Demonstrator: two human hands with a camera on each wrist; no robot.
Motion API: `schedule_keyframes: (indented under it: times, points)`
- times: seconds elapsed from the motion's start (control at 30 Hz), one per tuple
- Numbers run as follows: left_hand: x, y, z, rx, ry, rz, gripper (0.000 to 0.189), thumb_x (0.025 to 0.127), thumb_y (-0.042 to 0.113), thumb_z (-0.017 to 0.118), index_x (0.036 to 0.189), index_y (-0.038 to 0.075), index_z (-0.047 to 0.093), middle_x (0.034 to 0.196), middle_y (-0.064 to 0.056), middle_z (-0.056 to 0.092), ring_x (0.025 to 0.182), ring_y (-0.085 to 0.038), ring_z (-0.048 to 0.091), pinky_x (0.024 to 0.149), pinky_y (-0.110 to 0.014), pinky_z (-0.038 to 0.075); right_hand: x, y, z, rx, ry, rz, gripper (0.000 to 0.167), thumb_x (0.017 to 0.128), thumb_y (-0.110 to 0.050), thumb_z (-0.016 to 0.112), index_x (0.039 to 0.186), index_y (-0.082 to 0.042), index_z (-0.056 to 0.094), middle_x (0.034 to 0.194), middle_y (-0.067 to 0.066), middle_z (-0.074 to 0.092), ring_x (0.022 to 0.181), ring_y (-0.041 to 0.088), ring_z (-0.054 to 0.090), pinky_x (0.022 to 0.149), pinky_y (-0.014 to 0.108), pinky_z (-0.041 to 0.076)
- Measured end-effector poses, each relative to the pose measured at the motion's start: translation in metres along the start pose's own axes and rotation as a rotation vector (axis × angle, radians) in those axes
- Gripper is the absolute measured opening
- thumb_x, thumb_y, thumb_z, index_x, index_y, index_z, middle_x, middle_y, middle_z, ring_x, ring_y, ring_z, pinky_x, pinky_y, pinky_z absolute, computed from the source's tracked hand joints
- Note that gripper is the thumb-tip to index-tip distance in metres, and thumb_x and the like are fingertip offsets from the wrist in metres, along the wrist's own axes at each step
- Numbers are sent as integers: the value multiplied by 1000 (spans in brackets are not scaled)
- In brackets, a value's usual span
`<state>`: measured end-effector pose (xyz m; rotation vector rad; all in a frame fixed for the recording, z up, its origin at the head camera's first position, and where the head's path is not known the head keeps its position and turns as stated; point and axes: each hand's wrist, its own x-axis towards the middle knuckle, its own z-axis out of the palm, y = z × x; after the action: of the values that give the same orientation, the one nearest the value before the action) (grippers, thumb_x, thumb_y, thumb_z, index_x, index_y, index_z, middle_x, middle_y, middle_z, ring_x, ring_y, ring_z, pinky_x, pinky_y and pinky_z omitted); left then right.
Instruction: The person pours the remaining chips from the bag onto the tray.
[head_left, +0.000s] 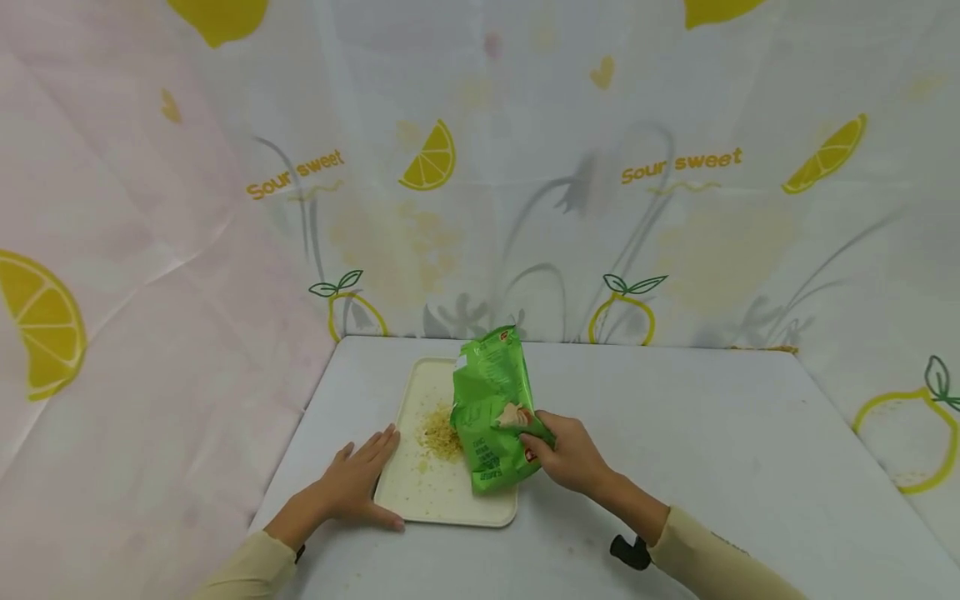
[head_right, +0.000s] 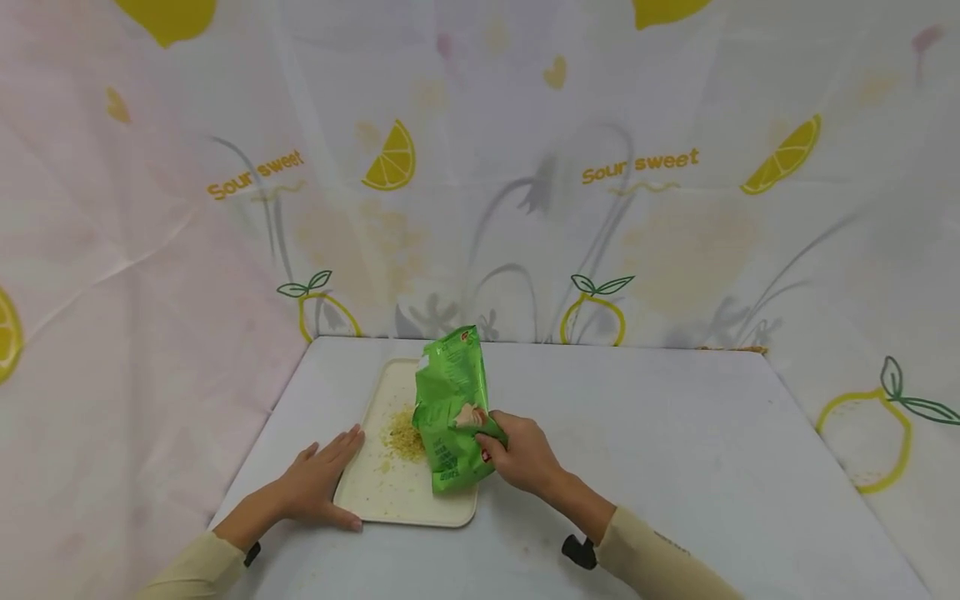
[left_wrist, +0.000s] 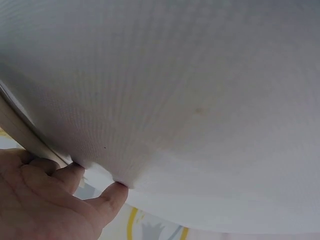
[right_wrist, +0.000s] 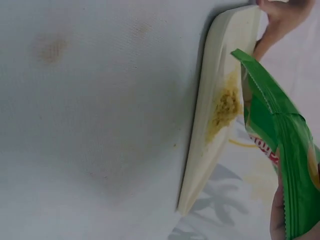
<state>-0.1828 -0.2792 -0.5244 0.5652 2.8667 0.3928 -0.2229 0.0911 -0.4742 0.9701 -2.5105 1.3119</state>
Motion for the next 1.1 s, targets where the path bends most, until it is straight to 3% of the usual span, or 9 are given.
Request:
schedule_keyframes:
  times: [0.5, 0.7, 0.97, 1.1]
  points:
    - [0, -1, 1, -5, 11, 2, 139, 58, 82, 73, 157, 0, 19, 164, -19, 17, 149, -41, 25, 108, -73, 21, 3, -5, -1, 15, 105, -24, 7, 91, -6, 69, 98, -5, 67, 69, -4, 60, 55, -2, 42, 47, 18, 37]
    - [-1, -1, 2, -18, 2, 2, 140, 58, 82, 73, 157, -1, 18, 164, -19, 16, 149, -42, 24, 108, -74, 20, -1, -1, 0, -26, 22, -8, 4, 93, -10, 67, 95, -7, 65, 66, -8, 54, 54, -4, 39, 47, 17, 36]
    - [-1, -1, -1, 2, 5, 4, 139, 59, 83, 71, 157, 1, 18, 165, -18, 16, 149, -40, 23, 108, -73, 20, -1, -1, 0, -18, 61, -25, 5, 92, -9, 68, 96, -7, 67, 65, -9, 54, 54, -4, 39, 46, 19, 35]
    - [-1, -1, 1, -4, 2, 1, 139, 59, 83, 72, 157, 1, 18, 165, -18, 15, 149, -40, 23, 109, -73, 20, -1, -1, -2, -26, 21, -10, 3, 93, -10, 68, 93, -8, 65, 64, -10, 51, 53, -4, 38, 47, 18, 35]
